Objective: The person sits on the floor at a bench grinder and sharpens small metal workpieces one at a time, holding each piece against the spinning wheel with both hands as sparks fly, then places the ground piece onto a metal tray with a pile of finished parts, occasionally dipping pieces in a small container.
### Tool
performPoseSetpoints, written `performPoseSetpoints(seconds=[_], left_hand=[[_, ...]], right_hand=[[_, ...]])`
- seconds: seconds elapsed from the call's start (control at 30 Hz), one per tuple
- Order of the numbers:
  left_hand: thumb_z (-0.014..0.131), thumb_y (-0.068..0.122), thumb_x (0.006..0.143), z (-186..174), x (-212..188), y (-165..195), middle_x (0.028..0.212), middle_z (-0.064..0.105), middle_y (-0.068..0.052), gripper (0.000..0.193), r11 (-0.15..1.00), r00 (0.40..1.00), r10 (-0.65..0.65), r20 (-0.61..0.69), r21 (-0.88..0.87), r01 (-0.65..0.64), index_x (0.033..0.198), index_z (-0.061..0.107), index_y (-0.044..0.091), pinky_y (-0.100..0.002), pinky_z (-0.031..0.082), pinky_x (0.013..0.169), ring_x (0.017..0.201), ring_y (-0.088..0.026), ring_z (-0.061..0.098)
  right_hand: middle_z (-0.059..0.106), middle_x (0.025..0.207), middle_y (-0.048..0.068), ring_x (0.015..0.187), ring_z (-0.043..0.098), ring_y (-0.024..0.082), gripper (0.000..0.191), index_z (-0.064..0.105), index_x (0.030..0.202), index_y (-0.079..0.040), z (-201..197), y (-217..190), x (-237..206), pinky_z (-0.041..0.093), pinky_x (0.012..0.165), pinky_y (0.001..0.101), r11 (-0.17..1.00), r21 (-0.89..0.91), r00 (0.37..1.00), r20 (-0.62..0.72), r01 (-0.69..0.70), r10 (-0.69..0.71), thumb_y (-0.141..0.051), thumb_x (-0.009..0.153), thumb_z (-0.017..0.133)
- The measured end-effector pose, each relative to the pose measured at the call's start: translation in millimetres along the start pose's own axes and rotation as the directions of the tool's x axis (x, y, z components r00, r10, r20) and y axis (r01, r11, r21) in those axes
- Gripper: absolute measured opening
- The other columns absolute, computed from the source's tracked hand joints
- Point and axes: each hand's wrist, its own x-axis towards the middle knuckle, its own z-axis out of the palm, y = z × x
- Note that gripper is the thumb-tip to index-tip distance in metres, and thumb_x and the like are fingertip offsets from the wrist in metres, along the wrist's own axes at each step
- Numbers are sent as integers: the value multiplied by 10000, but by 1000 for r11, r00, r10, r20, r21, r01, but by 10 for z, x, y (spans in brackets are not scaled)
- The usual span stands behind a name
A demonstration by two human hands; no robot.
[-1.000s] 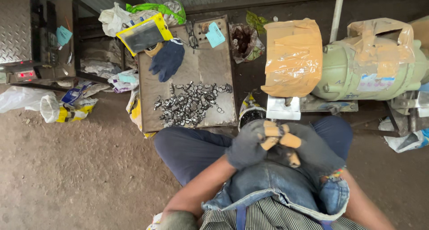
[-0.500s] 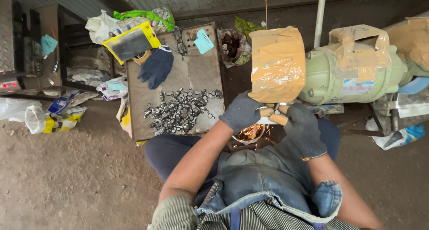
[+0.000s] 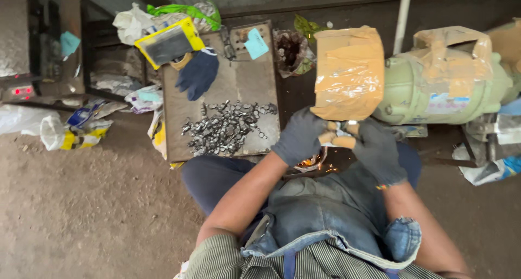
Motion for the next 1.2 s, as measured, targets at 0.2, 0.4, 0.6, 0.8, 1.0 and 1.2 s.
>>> performPoseSetpoints(seconds=[0.2, 0.4, 0.6, 0.8, 1.0, 1.2], left_hand=[[707, 218, 835, 129, -778, 53, 1262, 629, -114, 286, 985, 986, 164, 34, 56, -166, 1106, 674, 132, -471, 490, 1008, 1139, -344, 623], [607, 311, 719, -68, -1041, -694, 1175, 634, -139, 527, 784, 958, -264, 110, 604, 147, 1203, 592, 103, -505, 415, 974, 1177, -375, 557], [592, 148, 831, -205, -970, -656, 1107, 619, -137, 340, 825, 935, -304, 183, 541, 162, 1165, 623, 93, -489, 421, 1029, 1106, -334, 563], [589, 161, 873, -135, -690, 311, 1202, 648, -201, 469, 957, 988, 152, 24, 246, -153, 1313, 611, 2, -529, 458, 1097, 1140, -369, 624], [646, 188, 920, -162, -236, 440, 1271, 654, -175, 414, 968, 976, 205, -75, 161, -191, 1291, 649, 6, -517, 469, 1111, 1193, -363, 632], [745, 319, 877, -74, -6, 222, 1100, 673, -157, 314, 996, 998, -53, -44, 72, 56, 1072, 720, 74, -531, 492, 986, 1088, -378, 638]], right_hand=[[703, 897, 120, 834, 672, 333, 391, 768, 1007, -98, 197, 137, -504, 509, 755, 420, 981, -157, 986, 137, 115, -94, -416, 779, 784], [758, 928, 92, 852, 681, 307, 322, 791, 979, -128, 394, 257, -664, 455, 811, 455, 951, -253, 957, 271, 179, -108, -399, 814, 734], [755, 968, 133, 862, 698, 297, 378, 772, 1038, -44, 213, -39, -602, 512, 792, 416, 996, -88, 981, 193, -10, 27, -358, 828, 783], [727, 974, 68, 631, 598, 121, 521, 628, 1282, 15, 110, -339, -504, 480, 535, 273, 546, 598, 809, 401, -587, 430, -196, 820, 747], [733, 925, 63, 687, 644, 117, 393, 687, 1201, 7, -108, -249, -274, 514, 566, 274, 710, 471, 850, 225, -523, 476, -274, 926, 684], [716, 989, 164, 914, 694, 344, 371, 752, 1105, -40, -66, -1, -236, 524, 762, 417, 989, -100, 994, -27, -112, 110, -324, 870, 792]])
